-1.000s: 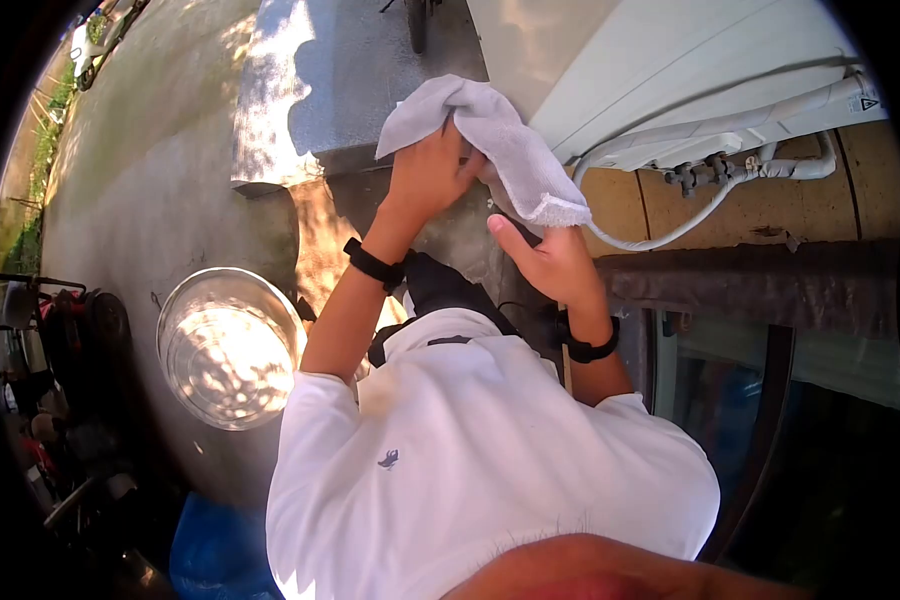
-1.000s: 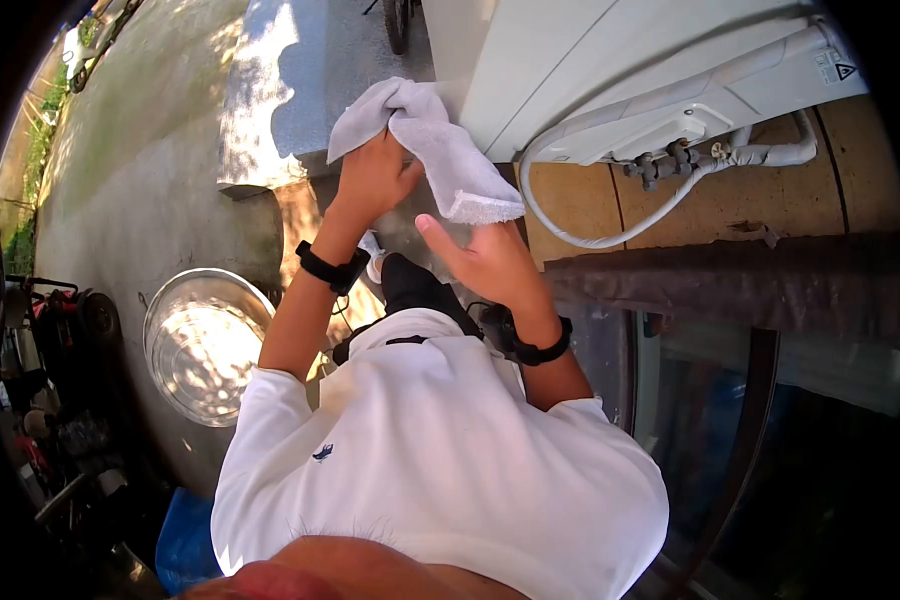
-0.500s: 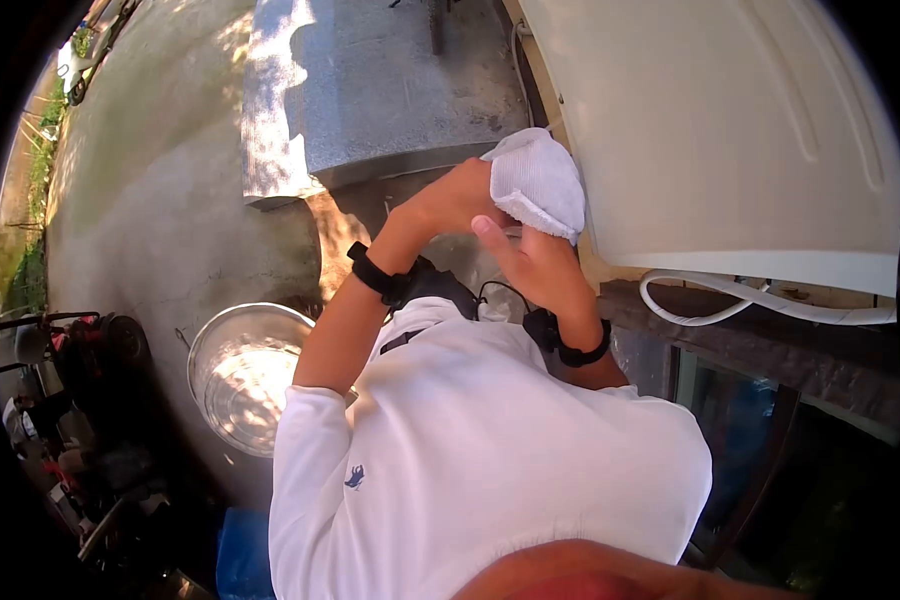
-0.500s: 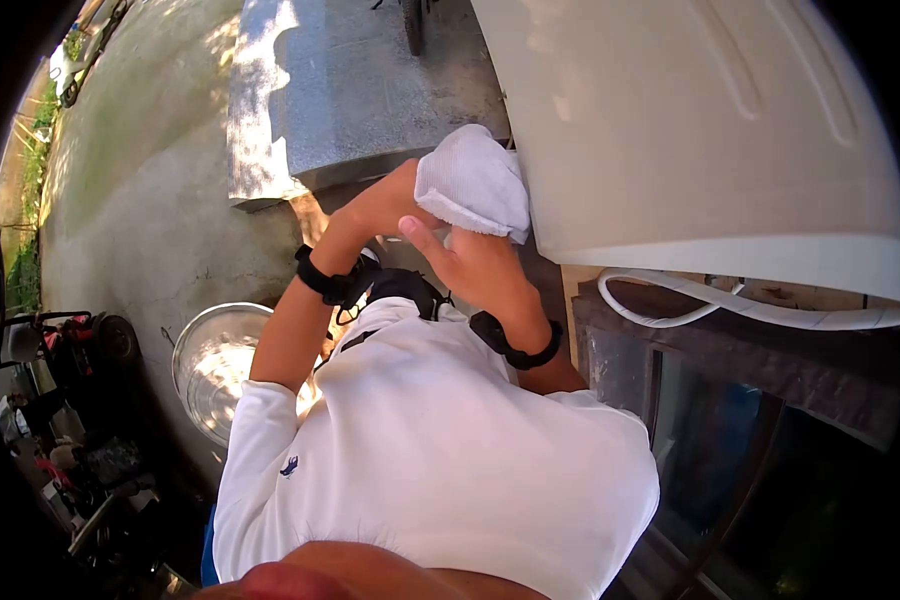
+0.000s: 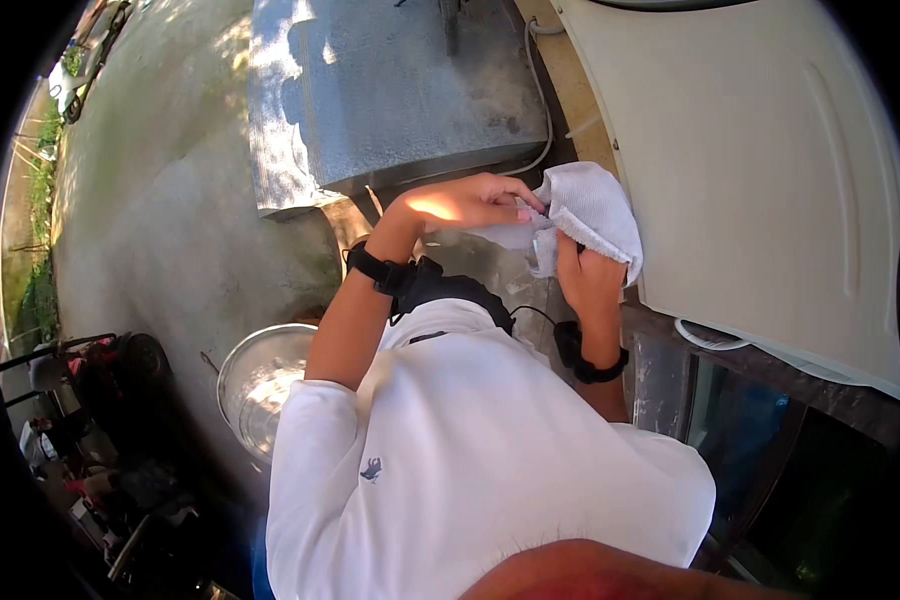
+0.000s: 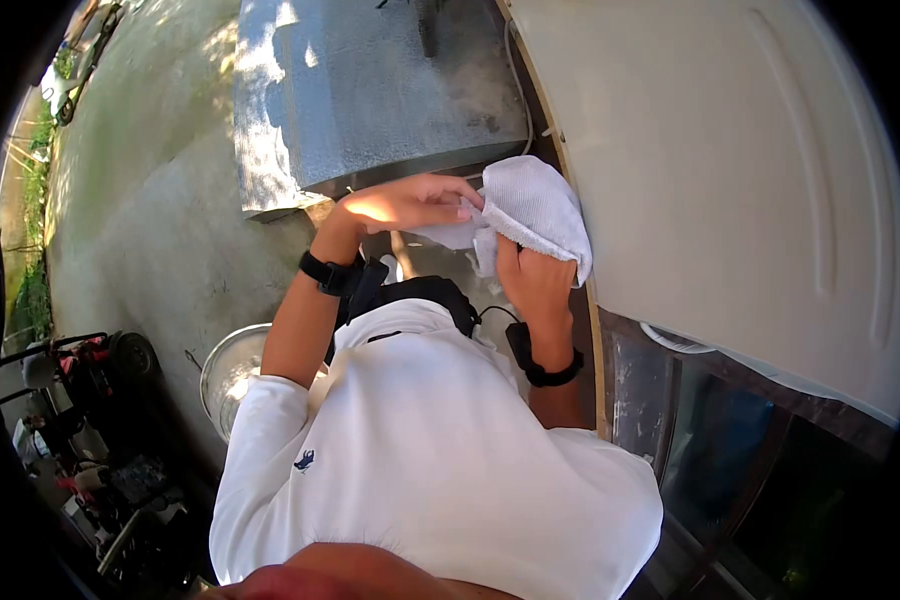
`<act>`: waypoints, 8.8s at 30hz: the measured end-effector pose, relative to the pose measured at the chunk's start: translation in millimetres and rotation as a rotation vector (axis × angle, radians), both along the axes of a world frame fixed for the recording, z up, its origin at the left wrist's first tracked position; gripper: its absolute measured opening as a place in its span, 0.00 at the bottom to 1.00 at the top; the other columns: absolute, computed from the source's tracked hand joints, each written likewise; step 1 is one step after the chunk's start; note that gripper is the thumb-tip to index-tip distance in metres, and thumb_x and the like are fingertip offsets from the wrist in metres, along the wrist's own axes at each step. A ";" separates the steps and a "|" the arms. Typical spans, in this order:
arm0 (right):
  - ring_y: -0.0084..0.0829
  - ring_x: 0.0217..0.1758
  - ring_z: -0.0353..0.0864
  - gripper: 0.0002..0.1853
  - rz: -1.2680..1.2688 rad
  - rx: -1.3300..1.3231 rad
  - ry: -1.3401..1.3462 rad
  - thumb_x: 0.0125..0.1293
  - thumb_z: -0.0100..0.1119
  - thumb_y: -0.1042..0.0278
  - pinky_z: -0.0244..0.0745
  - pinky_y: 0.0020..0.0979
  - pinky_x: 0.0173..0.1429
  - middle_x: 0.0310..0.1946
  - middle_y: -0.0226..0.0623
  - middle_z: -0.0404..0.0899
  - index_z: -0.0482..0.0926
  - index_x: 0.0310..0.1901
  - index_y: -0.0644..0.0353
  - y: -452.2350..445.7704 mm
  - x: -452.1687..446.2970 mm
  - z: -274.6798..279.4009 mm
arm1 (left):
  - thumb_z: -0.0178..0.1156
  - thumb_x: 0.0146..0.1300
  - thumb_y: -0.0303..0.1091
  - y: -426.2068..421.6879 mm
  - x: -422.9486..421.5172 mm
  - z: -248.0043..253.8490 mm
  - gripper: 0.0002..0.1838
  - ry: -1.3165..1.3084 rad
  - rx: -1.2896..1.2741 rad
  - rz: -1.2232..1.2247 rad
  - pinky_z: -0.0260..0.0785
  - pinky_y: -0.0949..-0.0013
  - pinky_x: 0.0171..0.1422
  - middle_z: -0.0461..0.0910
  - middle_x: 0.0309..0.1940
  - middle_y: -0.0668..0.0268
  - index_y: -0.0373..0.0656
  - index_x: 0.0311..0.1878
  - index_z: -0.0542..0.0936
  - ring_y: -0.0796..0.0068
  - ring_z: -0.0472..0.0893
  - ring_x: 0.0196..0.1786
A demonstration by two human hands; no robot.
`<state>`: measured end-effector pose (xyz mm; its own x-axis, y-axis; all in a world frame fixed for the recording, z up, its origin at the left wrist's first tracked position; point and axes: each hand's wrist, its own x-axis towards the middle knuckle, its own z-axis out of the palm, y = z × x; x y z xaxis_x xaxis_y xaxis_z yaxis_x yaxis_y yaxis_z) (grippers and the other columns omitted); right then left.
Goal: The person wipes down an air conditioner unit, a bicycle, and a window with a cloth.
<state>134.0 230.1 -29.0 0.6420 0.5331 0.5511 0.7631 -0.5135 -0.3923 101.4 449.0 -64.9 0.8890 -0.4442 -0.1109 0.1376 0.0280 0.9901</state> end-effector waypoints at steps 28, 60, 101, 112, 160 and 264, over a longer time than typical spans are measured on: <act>0.47 0.47 0.79 0.14 -0.255 -0.304 0.222 0.53 0.64 0.64 0.73 0.45 0.52 0.41 0.40 0.82 0.83 0.42 0.54 34.3 -9.9 17.5 | 0.63 0.63 0.38 49.3 160.5 -6.1 0.22 -0.459 0.454 -0.134 0.74 0.60 0.54 0.83 0.47 0.53 0.40 0.59 0.76 0.56 0.83 0.50; 0.55 0.51 0.78 0.15 -0.838 -0.995 0.900 0.56 0.57 0.77 0.71 0.49 0.59 0.45 0.52 0.80 0.79 0.47 0.61 88.7 -3.5 19.9 | 0.66 0.61 0.32 412.7 379.1 42.4 0.17 -0.072 0.447 0.563 0.72 0.62 0.57 0.84 0.49 0.60 0.46 0.54 0.78 0.61 0.82 0.56; 0.53 0.47 0.81 0.34 -1.351 -0.001 0.875 0.50 0.74 0.48 0.75 0.48 0.47 0.43 0.50 0.80 0.67 0.50 0.60 553.2 346.4 51.2 | 0.60 0.62 0.37 502.0 484.4 45.0 0.21 -0.327 0.461 -0.386 0.74 0.47 0.49 0.78 0.45 0.43 0.39 0.54 0.69 0.38 0.80 0.46; 0.62 0.47 0.81 0.31 -1.141 0.227 0.969 0.61 0.63 0.55 0.76 0.52 0.51 0.42 0.64 0.80 0.61 0.57 0.64 523.6 362.3 -3.4 | 0.61 0.63 0.41 467.8 530.5 74.6 0.23 -0.451 0.524 -0.811 0.73 0.46 0.51 0.73 0.49 0.43 0.38 0.55 0.67 0.35 0.78 0.46; 0.44 0.54 0.80 0.22 -1.562 -0.445 -0.302 0.52 0.59 0.72 0.73 0.36 0.60 0.51 0.42 0.80 0.81 0.52 0.57 591.4 506.0 607.3 | 0.71 0.53 0.31 419.7 699.2 442.4 0.32 -0.893 -0.676 -0.771 0.57 0.49 0.73 0.62 0.68 0.50 0.43 0.62 0.71 0.44 0.60 0.71; 0.44 0.62 0.75 0.21 -1.400 -0.265 -0.211 0.73 0.42 0.56 0.65 0.34 0.67 0.56 0.43 0.78 0.79 0.54 0.61 543.5 506.7 605.3 | 0.58 0.65 0.27 261.8 838.9 490.6 0.25 -0.715 -0.722 -0.481 0.66 0.65 0.65 0.71 0.52 0.59 0.46 0.66 0.73 0.60 0.74 0.58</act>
<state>640.7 773.6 576.3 0.6345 -0.3554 0.6863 -0.3889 -0.9142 -0.1138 940.4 710.8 425.7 0.3643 -0.5120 0.7779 -0.3041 0.7241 0.6190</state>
